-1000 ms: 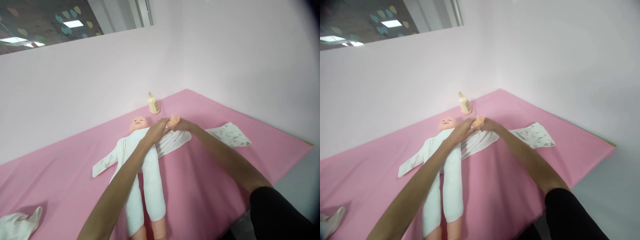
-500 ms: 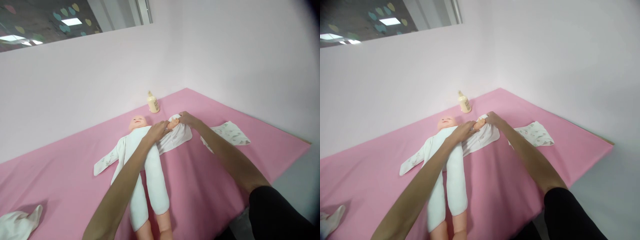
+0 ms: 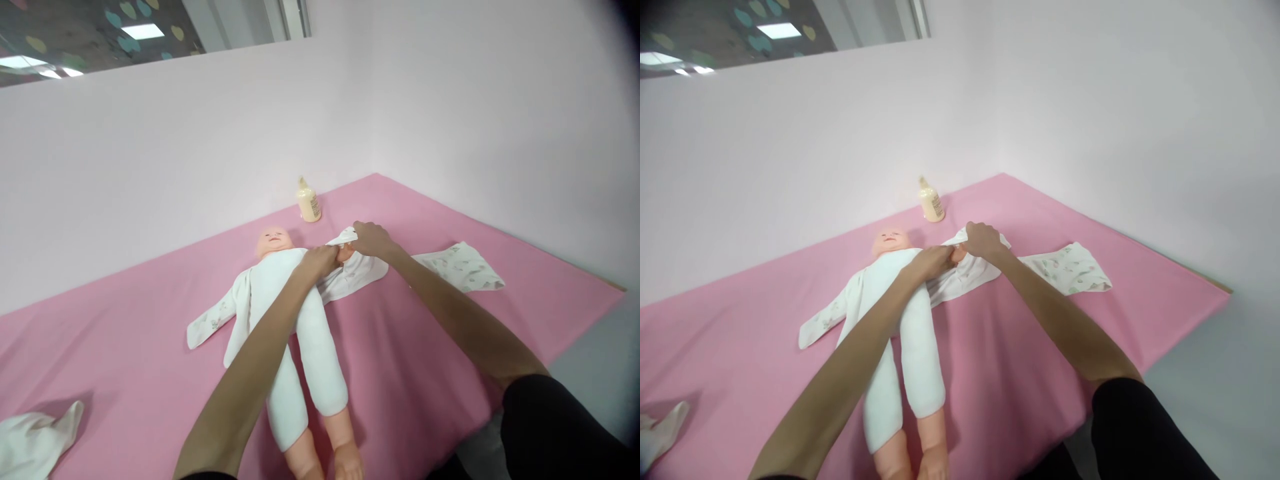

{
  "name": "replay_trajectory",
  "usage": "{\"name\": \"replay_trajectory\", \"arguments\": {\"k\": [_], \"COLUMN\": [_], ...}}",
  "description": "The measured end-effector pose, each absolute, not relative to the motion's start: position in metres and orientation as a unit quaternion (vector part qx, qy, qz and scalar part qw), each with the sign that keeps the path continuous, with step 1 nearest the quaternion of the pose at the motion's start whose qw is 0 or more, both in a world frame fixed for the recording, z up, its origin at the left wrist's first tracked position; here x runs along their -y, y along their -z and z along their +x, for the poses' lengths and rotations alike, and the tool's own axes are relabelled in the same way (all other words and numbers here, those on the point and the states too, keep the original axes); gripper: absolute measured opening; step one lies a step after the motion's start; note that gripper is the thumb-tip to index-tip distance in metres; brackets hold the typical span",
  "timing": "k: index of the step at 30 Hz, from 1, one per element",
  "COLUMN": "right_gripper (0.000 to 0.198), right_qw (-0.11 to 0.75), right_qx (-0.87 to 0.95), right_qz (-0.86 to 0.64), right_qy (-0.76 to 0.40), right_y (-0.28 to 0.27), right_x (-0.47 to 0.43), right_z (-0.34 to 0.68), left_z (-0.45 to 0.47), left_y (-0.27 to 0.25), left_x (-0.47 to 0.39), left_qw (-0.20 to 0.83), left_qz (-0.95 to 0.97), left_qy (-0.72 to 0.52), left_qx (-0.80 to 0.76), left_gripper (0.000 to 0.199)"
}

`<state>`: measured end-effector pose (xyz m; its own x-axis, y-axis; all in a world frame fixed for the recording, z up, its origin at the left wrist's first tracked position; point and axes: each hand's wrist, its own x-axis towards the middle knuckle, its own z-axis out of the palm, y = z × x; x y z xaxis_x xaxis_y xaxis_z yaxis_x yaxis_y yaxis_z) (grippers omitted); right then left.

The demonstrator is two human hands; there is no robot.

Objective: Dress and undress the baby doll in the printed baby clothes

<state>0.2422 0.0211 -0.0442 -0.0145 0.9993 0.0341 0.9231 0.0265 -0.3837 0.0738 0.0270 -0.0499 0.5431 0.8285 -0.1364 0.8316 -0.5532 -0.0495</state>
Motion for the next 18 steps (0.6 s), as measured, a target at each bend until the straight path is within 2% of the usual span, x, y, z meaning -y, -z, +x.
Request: {"name": "replay_trajectory", "arguments": {"k": [4,18], "right_gripper": [0.024,0.023], "right_qw": [0.123,0.121], "right_qx": [0.709,0.719], "right_qz": [-0.687,-0.679], "right_qy": [-0.098,-0.084], "right_y": [0.046,0.047], "right_x": [-0.019,-0.015], "right_z": [0.237,0.229], "left_z": [0.075,0.079], "left_y": [0.058,0.071], "left_x": [-0.029,-0.035], "left_qw": [0.005,-0.012], "left_qz": [0.877,0.885], "left_qy": [0.063,0.008], "left_qx": [-0.476,-0.465], "left_gripper": [0.028,0.032]}}
